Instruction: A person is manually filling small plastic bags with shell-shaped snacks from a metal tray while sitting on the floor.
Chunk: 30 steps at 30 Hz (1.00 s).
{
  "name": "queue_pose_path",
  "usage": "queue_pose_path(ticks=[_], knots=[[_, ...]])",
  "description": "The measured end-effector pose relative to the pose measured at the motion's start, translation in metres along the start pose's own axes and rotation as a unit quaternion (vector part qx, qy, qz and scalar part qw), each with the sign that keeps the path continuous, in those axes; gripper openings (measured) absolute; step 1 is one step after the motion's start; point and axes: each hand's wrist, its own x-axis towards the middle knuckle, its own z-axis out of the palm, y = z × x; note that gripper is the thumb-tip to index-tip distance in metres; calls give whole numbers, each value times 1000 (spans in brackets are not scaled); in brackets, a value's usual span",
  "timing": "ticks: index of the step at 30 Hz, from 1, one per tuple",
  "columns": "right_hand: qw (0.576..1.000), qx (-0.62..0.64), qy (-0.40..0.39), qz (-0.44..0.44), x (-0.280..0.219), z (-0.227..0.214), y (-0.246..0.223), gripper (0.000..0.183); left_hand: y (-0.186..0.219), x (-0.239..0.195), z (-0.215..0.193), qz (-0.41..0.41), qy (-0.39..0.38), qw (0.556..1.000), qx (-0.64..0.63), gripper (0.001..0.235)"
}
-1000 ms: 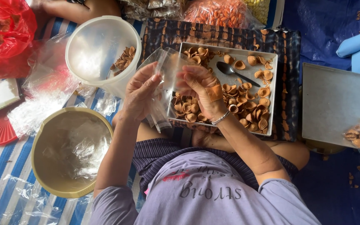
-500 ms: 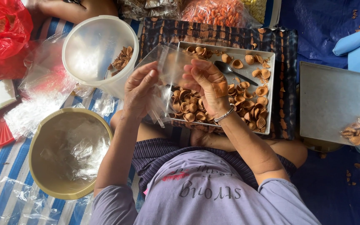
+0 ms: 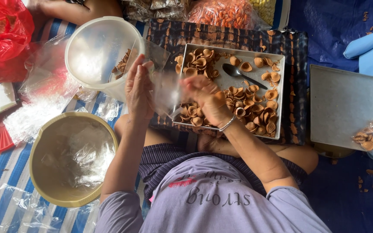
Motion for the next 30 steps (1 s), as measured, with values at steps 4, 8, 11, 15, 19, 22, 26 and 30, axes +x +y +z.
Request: queue_pose_path(ticks=[4,8,11,15,19,22,26,30], knots=[[999,-7,-8,32,-12,28,25,14,-16,-7,3,-15,14,999,-30,30],[998,-56,6,24,-21,43,17,9,-15,-5,-11,10,46,998,-30,32],[998,-58,7,0,-20,35,1,11,-3,-3,-27,27,53,996,-59,34],[999,-48,-5,-19,-12,25,-13,10,-14,-10,-34,-8,44,999,-21,33],[993,-97,40,-57,-10,41,-2,12,-22,-46,-1,-128,32,984,-119,46],[973,-189,56,-122,-7,36,17,14,-17,-52,16,-56,-199,977,-59,90],[952,-260,49,-152,-14,41,21,14,-6,-61,12,-25,-181,983,-6,88],[948,-305,-8,-97,-26,50,17,31,-13,-67,-29,35,-17,988,147,36]])
